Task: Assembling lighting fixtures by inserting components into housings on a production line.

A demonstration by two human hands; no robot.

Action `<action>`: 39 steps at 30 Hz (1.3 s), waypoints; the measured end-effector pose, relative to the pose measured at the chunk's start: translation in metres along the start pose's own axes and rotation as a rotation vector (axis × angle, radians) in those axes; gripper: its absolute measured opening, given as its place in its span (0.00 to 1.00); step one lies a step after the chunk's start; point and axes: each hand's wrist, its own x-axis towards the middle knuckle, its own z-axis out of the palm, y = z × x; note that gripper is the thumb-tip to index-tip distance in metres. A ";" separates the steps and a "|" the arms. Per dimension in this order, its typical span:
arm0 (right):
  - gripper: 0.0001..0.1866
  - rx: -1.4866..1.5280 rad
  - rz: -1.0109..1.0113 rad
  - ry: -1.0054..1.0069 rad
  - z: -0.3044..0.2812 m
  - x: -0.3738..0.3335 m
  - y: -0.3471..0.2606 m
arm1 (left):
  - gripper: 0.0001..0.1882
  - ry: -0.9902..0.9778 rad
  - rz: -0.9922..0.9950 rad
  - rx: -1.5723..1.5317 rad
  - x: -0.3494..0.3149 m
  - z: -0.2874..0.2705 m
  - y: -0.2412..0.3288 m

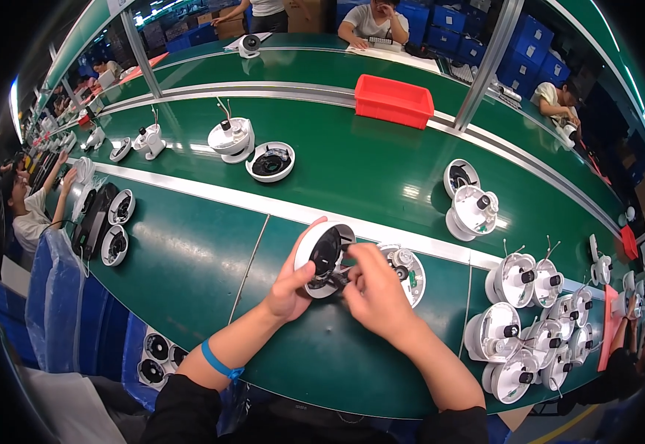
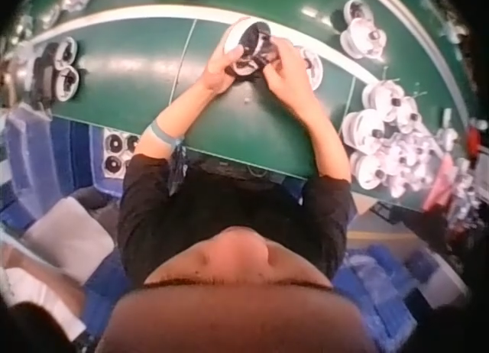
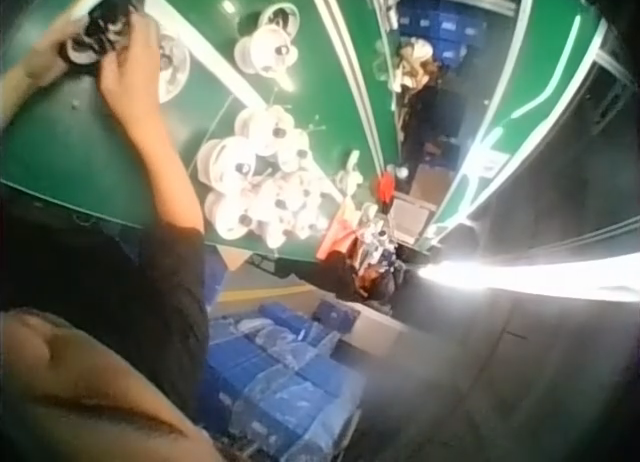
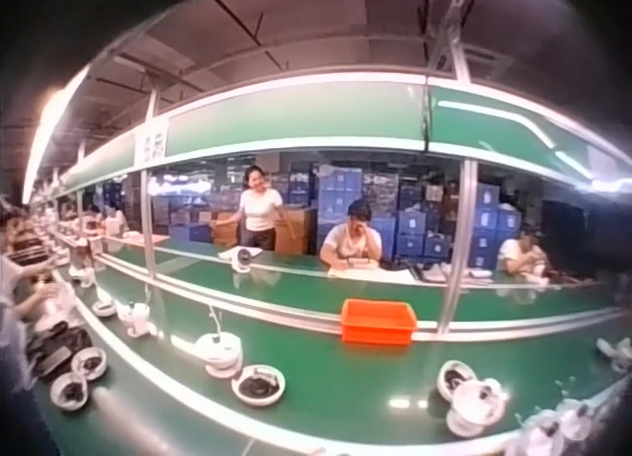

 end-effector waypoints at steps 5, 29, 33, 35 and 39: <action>0.17 0.157 0.236 -0.011 0.002 -0.005 0.010 | 0.41 0.080 -0.059 -0.254 0.003 -0.009 -0.003; 0.14 -0.470 -0.379 -0.154 0.010 -0.005 -0.003 | 0.41 -0.011 0.115 0.236 0.000 -0.006 -0.013; 0.05 -0.639 -0.456 -0.101 0.012 -0.009 0.002 | 0.41 -0.031 0.090 0.259 0.000 -0.001 -0.012; 0.04 -0.668 -0.481 -0.112 0.011 -0.010 0.003 | 0.41 -0.022 0.092 0.317 0.000 0.001 -0.011; 0.04 -0.678 -0.546 -0.102 0.010 -0.007 0.009 | 0.42 -0.051 0.094 0.367 0.007 -0.004 -0.017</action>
